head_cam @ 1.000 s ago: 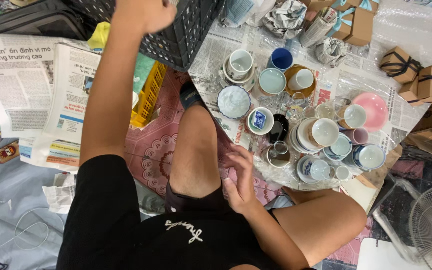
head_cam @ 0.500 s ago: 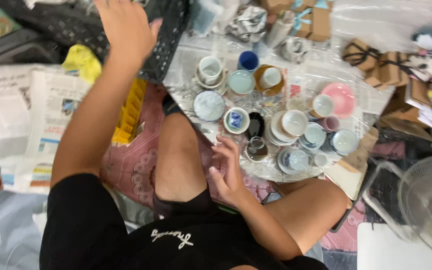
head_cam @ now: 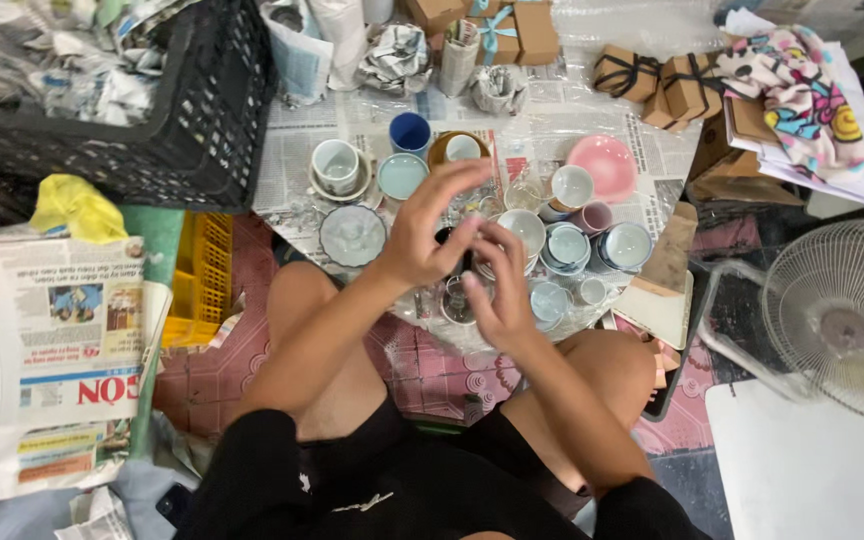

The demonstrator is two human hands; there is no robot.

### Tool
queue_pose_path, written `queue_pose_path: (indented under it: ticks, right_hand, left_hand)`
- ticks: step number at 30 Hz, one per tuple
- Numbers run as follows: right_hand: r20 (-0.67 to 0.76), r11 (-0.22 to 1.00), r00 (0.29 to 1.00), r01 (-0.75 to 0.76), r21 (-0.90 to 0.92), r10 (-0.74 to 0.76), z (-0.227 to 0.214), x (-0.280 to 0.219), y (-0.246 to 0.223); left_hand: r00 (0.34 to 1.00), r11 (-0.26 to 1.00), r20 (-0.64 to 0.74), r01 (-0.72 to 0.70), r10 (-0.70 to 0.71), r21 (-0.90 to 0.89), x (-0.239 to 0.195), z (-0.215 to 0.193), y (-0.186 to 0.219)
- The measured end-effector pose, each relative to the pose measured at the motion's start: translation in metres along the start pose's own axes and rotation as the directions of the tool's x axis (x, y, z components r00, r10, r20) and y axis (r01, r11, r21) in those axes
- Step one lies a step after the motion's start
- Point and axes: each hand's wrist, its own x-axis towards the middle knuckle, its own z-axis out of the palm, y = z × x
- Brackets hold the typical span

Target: The person sits cross-legged and wraps individual ceramic cups and bowls with newspaper. They fold the paper around each item and place the wrapped pieces into a nearby crate.

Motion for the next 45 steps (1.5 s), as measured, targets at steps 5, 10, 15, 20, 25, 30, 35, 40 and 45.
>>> queue_pose_path:
  ticks: [5,10,15,20,25,30,35,40,45]
  right_hand:
    - [0.012,0.993,0.994,0.105,-0.045,-0.105,-0.024,0.027,0.035]
    - [0.123,0.986,0.986,0.123,-0.111,-0.109,-0.048,0.081,0.081]
    - [0.25,0.977,0.951,-0.146,-0.158,0.182,-0.059,0.143,0.18]
    - [0.335,0.955,0.939,0.028,-0.294,0.075,-0.033,0.178,0.3]
    - [0.473,0.899,0.841,-0.036,-0.436,0.263,0.004,0.205,0.386]
    - [0.628,0.798,0.645,0.047,-0.601,0.435,0.042,0.215,0.444]
    - [0.624,0.797,0.709,0.146,-0.586,0.329,0.066,0.202,0.476]
    - [0.546,0.852,0.777,0.023,-0.523,0.314,0.043,0.213,0.448]
    - [0.464,0.942,0.874,0.023,-0.335,0.144,-0.021,0.222,0.331]
  left_hand:
    - [0.974,0.954,-0.108,0.166,-0.198,-0.251,-0.027,0.035,-0.055]
    - [0.942,0.891,-0.118,0.25,-0.315,-0.38,-0.064,0.054,-0.081]
    - [0.974,0.962,0.047,0.228,-0.224,-0.149,-0.064,0.054,-0.093]
    - [0.987,0.983,0.063,0.156,-0.15,-0.096,-0.06,0.064,-0.107]
    - [0.992,0.984,0.066,0.116,-0.107,-0.135,-0.057,0.068,-0.108]
    - [0.984,0.977,0.073,0.169,-0.16,-0.129,-0.051,0.059,-0.104]
    - [0.981,0.965,0.038,0.192,-0.188,-0.178,-0.05,0.055,-0.107]
    - [0.97,0.946,0.049,0.242,-0.237,-0.215,-0.051,0.051,-0.108]
    - [0.988,0.973,0.003,0.15,-0.152,-0.178,-0.059,0.048,-0.114]
